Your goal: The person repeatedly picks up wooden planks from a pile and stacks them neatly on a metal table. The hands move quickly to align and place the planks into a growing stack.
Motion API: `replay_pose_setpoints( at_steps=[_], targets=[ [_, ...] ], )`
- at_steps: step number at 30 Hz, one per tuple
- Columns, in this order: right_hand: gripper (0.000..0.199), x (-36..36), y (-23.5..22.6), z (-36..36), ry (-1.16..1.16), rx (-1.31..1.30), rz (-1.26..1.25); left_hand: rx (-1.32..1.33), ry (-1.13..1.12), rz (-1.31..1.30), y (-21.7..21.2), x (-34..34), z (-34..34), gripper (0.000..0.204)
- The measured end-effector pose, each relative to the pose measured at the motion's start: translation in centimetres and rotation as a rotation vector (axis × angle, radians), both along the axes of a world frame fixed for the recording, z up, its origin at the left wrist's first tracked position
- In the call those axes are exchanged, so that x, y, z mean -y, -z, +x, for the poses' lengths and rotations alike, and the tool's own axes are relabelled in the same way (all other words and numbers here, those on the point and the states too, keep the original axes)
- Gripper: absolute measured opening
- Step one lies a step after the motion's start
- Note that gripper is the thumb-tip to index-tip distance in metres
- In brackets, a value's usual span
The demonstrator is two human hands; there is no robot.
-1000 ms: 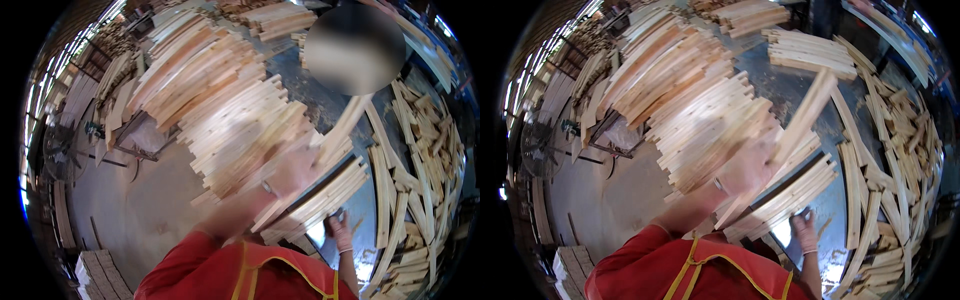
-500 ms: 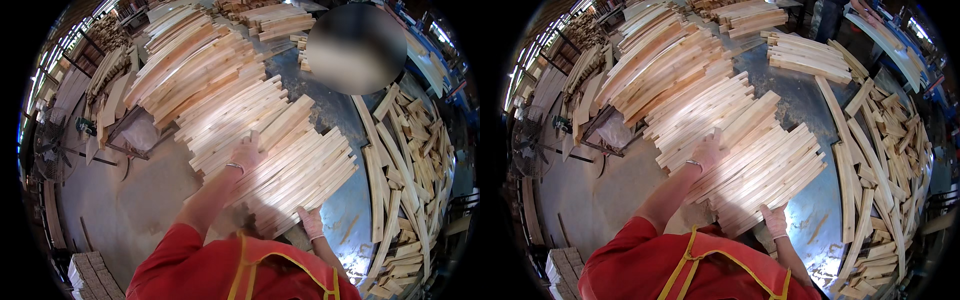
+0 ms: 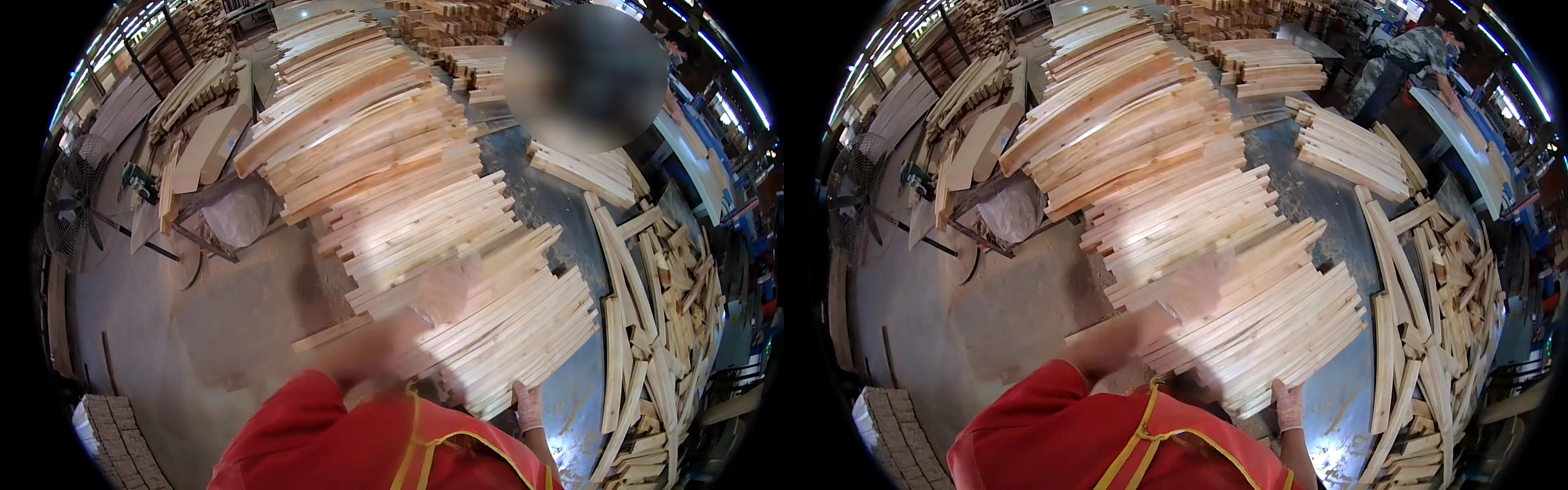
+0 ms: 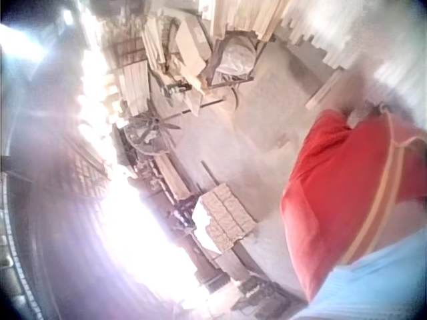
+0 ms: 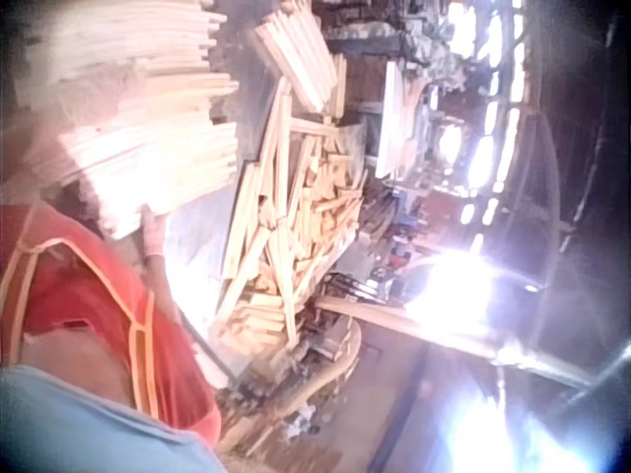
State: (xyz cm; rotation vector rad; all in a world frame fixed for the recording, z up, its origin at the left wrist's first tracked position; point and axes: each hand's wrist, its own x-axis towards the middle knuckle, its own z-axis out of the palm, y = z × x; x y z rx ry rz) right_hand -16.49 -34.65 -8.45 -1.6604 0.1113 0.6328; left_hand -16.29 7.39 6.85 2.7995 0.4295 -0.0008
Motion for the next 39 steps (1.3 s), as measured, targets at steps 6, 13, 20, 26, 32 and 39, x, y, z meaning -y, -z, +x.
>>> replay_pose_setpoints(
  at_steps=[6,13,20,26,32,39],
  targets=[
    [0.092,-0.1,0.0,-0.3,0.010,0.035,-0.001,-0.100,-0.047,0.283,0.8,-19.4,3.2,0.057],
    [0.096,0.1,-1.5,-0.8,0.004,-0.034,-0.066,-0.030,-0.232,0.647,4.4,-28.2,3.2,0.065],
    [0.097,-0.5,-0.8,-0.9,0.059,-0.014,0.014,-0.025,-0.153,0.735,2.6,-26.0,0.3,0.063],
    [0.090,-0.6,-2.1,-0.7,0.004,0.008,-0.116,-0.067,-0.275,0.397,-0.6,-31.3,0.1,0.061],
    [0.092,-1.4,-3.8,-0.3,-0.042,-0.028,-0.234,-0.175,0.001,0.741,0.0,-34.4,1.5,0.049],
    [0.110,-0.7,-3.6,0.7,-0.209,0.073,-0.287,0.015,-0.086,0.980,-1.7,-33.0,1.4,0.034]
  ],
)
